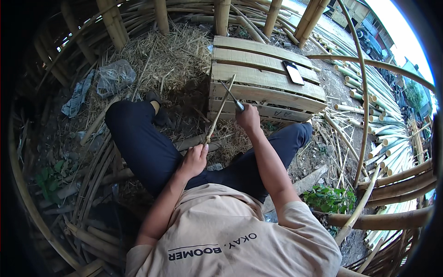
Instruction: The person shaves a bamboo stick using a knife by pulling the blade toward themselves while holding the stick in the other hand.
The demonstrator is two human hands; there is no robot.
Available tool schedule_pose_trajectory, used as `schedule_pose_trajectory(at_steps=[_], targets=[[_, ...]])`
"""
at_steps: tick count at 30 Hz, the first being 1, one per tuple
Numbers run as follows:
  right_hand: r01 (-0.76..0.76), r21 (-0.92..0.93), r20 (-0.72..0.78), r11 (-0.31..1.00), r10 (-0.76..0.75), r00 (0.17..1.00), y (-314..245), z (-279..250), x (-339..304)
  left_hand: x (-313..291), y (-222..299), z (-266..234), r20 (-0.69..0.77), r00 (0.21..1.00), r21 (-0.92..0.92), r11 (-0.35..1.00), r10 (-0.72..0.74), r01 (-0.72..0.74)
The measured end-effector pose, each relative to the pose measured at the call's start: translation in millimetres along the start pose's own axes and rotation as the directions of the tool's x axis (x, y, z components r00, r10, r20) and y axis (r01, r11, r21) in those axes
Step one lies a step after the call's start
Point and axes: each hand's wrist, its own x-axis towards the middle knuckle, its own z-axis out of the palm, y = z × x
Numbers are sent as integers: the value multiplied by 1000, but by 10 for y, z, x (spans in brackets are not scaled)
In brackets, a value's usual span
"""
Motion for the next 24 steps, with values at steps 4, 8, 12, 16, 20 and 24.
schedule_pose_trajectory(at_steps=[4, 8, 12, 16, 20, 24], targets=[[73, -67, 57, 995, -70, 996, -34, -109, -40, -22, -53, -4, -31, 999, 13, 999, 30, -30], [-17, -68, 56, 998, 20, 998, 18, -104, -23, -3, 22, 14, -9, 1000, 21, 999, 28, -28], [11, -53, -29, 999, -13, 999, -19, -72, 45, 7, -130, 50, -52, 993, 65, 993, 104, -101], [106, -97, 74, 990, -100, 992, -54, -56, -40, -6, -160, 57, -74, 989, 85, 989, 126, -120], [-38, -66, -63, 997, 34, 997, 83, -10, 74, 19, -121, 77, -76, 986, 90, 986, 149, -142], [91, -93, 26, 992, -89, 996, 25, -50, -12, -23, -98, 23, -99, 985, 112, 985, 139, -128]])
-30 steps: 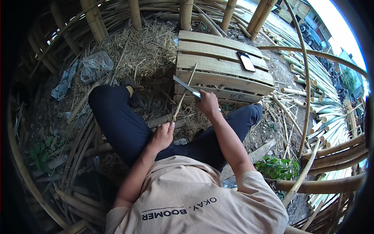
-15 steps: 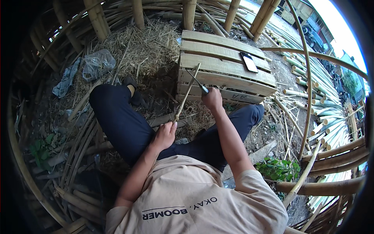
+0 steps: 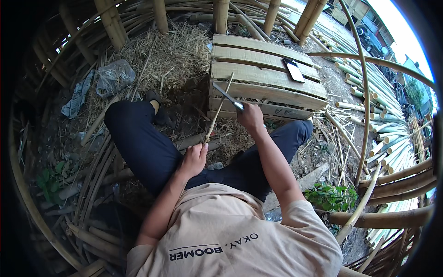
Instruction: The person shaves a bamboo stick using a knife by pulling the blade toward themselves while holding the stick in the other hand.
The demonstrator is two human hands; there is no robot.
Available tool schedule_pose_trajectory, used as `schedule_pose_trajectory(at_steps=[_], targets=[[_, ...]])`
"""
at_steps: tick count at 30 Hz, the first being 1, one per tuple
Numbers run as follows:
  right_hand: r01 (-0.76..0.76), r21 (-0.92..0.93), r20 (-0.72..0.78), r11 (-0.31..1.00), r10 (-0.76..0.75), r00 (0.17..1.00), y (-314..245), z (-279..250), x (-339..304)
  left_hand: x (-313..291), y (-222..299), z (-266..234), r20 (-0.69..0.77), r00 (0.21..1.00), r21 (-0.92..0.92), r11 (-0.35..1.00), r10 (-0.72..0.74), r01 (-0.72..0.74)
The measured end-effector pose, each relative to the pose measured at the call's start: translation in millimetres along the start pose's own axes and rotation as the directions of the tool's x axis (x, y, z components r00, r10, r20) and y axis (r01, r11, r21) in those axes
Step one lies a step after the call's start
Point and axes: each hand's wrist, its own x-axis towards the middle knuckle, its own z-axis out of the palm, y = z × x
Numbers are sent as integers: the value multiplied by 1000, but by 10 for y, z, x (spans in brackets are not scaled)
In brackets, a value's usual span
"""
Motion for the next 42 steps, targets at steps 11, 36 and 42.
schedule_pose_trajectory(at_steps=[11, 36, 42], targets=[[-72, 105, -7, 992, 73, 997, 57, 26, 15, 4, 153, -86, 0, 999, -37, 998, -42, 42], [-72, -58, -53, 996, 69, 996, -91, 17, -32, 16, 177, -70, 6, 998, -20, 998, -67, 67], [15, -73, 21, 997, -13, 1000, -171, -36, -76, 5, 134, -77, -8, 998, 0, 998, -68, 68]])
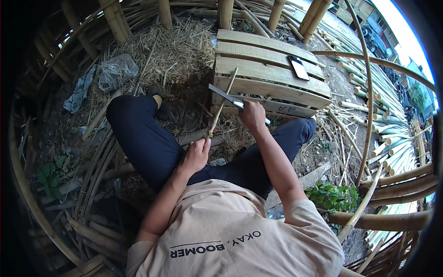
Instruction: The person shaves a bamboo stick using a knife by pulling the blade toward themselves while holding the stick in the other hand.
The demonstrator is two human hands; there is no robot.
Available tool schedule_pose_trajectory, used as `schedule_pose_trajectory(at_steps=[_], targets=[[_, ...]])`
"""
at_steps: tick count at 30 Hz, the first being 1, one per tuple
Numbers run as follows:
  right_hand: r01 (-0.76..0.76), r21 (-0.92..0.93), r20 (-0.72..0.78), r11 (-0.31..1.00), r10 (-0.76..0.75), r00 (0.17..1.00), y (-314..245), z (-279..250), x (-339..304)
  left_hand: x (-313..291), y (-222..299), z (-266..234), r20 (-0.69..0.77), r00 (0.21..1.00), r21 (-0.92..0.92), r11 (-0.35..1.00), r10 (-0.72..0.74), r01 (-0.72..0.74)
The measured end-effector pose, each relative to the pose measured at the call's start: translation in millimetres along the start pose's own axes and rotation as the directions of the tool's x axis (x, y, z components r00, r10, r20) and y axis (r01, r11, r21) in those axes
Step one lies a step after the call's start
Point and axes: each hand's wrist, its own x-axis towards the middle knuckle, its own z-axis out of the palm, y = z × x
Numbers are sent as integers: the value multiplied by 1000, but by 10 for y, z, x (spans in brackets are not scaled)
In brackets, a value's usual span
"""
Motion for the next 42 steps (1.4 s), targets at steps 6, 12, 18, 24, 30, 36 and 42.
schedule_pose_trajectory(at_steps=[6, 12, 18, 24, 30, 36, 42], targets=[[-126, 27, -46, 992, 127, 991, 101, 99, 108, 23, 29, 17, 15, 1000, 3, 1000, -4, 4], [18, -8, 33, 1000, -18, 999, 45, 15, 27, 5, -15, 25, 1, 1000, 10, 1000, 5, -5], [21, -31, -18, 999, -22, 1000, 69, 14, 72, -1, 16, -2, -12, 1000, 13, 1000, 22, -21], [-112, -38, -169, 993, 104, 980, 83, 111, 172, 4, 21, 17, 17, 1000, 25, 1000, 2, -2], [4, -42, -34, 999, -5, 999, 138, 67, 148, -15, -75, 52, 2, 999, 23, 999, 46, -46], [121, -120, -28, 985, -125, 992, 124, -124, 171, -15, -127, 8, 104, 994, -81, 996, -17, 25], [-60, -87, -36, 994, 57, 998, 230, -110, 252, 1, -77, 21, 96, 995, -89, 996, 4, 5]])
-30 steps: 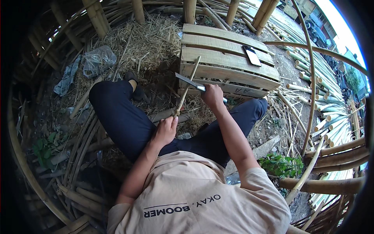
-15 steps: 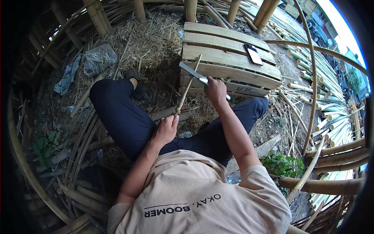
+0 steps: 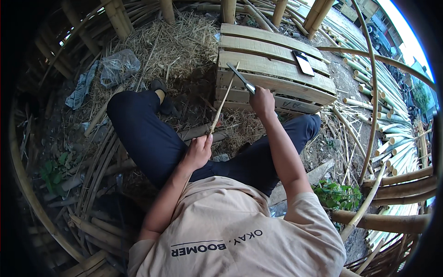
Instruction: The person shaves a bamboo stick using a knife by pulling the blade toward themselves while holding the stick in the other hand.
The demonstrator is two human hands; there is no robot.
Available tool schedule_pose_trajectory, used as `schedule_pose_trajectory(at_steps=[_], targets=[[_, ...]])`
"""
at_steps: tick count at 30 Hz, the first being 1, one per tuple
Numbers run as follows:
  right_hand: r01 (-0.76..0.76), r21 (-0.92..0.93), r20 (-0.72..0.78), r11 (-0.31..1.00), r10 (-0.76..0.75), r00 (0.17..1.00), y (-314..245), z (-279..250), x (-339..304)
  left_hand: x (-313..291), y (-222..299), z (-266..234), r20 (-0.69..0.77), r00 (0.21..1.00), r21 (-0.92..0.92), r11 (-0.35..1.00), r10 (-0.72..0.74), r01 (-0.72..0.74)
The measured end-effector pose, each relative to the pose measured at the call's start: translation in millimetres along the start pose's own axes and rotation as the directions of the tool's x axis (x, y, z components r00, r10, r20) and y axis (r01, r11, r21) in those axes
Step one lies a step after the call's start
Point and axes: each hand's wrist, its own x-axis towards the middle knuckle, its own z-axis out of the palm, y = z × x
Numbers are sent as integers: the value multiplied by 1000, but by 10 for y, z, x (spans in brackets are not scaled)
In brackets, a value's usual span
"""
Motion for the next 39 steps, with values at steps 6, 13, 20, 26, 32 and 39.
schedule_pose_trajectory(at_steps=[6, 13, 20, 26, 32, 39], targets=[[77, -38, 140, 996, -71, 988, -206, -315, -12, -22, 24, 17, -89, 992, 130, 988, 94, -82], [162, -84, 135, 983, -150, 979, -153, -329, 43, -9, -20, 16, -14, 1000, 59, 998, -3, 4], [228, -128, 167, 965, -206, 964, -27, -399, 178, -13, -73, 21, -6, 1000, 43, 999, 15, -15], [185, -150, 153, 971, -162, 975, -63, -493, 295, -14, -77, 27, -6, 1000, -18, 1000, -25, 25], [125, -160, 122, 979, -106, 987, 46, -385, 418, -24, 27, -29, 56, 996, -88, 993, -71, 76], [136, -156, 164, 978, -110, 980, -24, -453, 387, -39, -88, 22, -10, 1000, 38, 999, 20, -19]])
